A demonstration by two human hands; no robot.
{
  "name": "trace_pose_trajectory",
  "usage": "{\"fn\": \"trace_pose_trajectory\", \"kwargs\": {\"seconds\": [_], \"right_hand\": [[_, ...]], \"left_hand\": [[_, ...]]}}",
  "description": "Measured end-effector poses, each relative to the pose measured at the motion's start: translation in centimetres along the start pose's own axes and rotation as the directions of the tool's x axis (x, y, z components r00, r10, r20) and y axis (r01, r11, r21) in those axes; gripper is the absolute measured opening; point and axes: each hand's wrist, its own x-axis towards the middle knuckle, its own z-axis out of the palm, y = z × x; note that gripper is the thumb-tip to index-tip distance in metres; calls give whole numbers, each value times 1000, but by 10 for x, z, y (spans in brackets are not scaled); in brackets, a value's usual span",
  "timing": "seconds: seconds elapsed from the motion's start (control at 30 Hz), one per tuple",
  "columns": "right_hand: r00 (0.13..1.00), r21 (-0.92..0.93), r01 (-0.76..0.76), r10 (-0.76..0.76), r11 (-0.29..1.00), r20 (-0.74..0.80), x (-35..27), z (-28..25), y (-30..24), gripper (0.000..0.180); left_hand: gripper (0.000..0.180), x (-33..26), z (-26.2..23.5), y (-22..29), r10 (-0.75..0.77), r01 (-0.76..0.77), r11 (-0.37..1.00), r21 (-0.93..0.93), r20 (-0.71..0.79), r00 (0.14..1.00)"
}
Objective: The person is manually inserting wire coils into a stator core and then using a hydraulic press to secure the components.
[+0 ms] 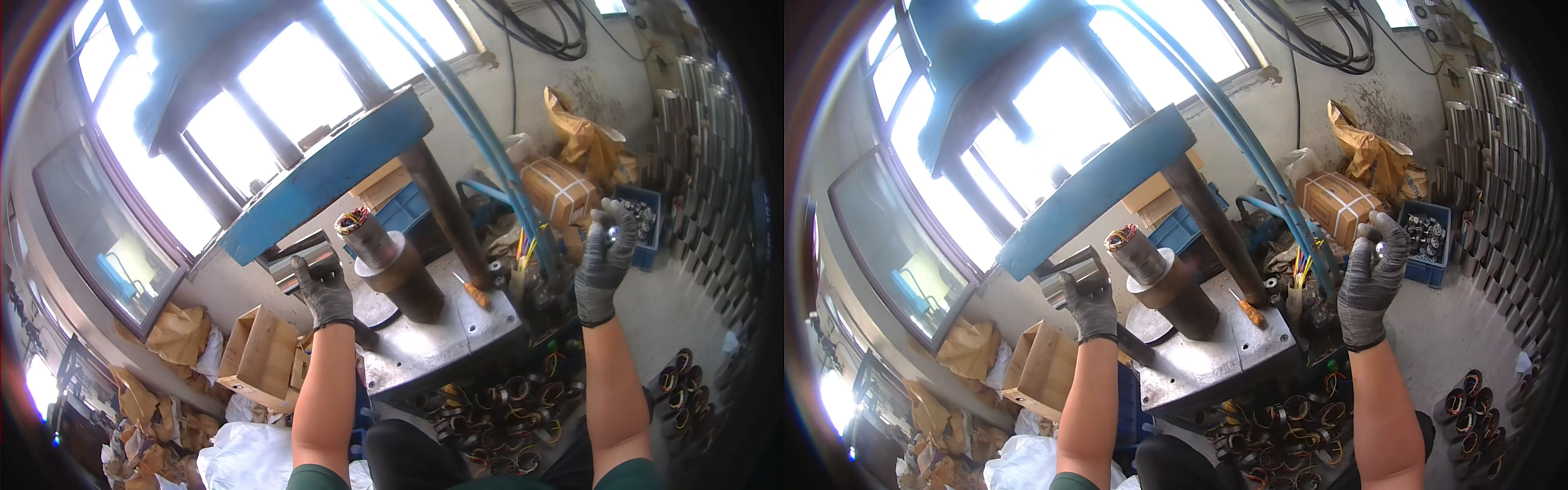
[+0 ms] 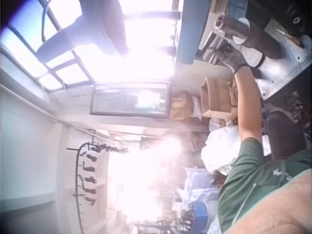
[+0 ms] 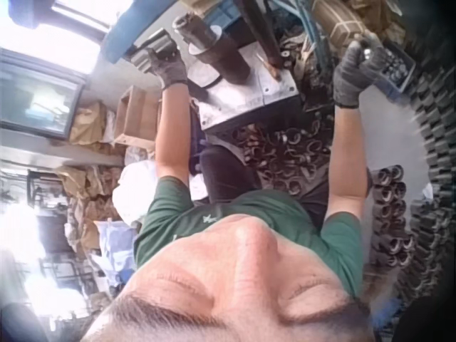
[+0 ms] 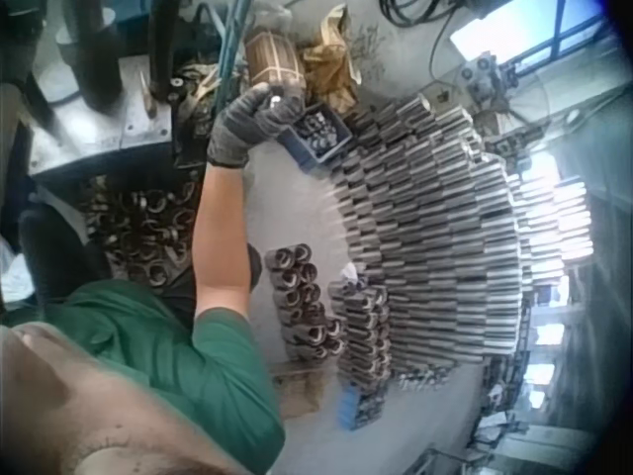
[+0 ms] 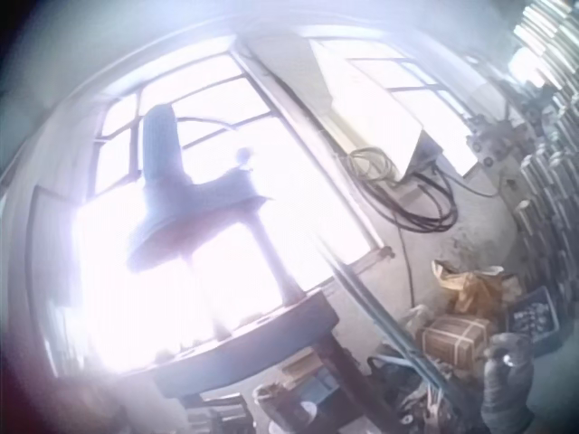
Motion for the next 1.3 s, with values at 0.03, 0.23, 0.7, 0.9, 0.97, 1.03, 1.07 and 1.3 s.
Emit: {"fn": "trace_pose_trajectory", "kwargs": {"seconds": [0.03,0.23,0.7,0.9,0.97,1.03,1.07,1.3], "right_hand": [[1000,-4,15,-15,1000,-6,0,0,0,36],[1000,11,30,-30,999,-5,-1,-2,2,35],[999,-3,47,-47,999,-15,-2,-7,6,34],[999,8,45,-45,999,-7,-2,-7,2,34],[999,37,34,-34,999,-13,-2,-7,1,35],[999,24,51,-51,998,-6,-2,-7,1,36],[999,23,52,-52,998,-5,-2,-7,2,36],[998,-22,41,-42,999,-39,0,-10,0,25]], "left_hand": [[37,4,9,-5,32,-33,999,-4,-100,994],[39,20,20,-14,6,-3,998,60,-56,998],[56,34,38,-22,108,-105,978,180,-10,994],[61,39,50,-28,195,-191,959,208,2,981],[60,48,46,-28,151,-175,958,228,120,981],[56,49,55,-31,183,-182,947,263,24,983],[54,53,55,-32,182,-189,933,305,53,982],[74,58,80,-37,231,-292,844,450,187,955]]}}
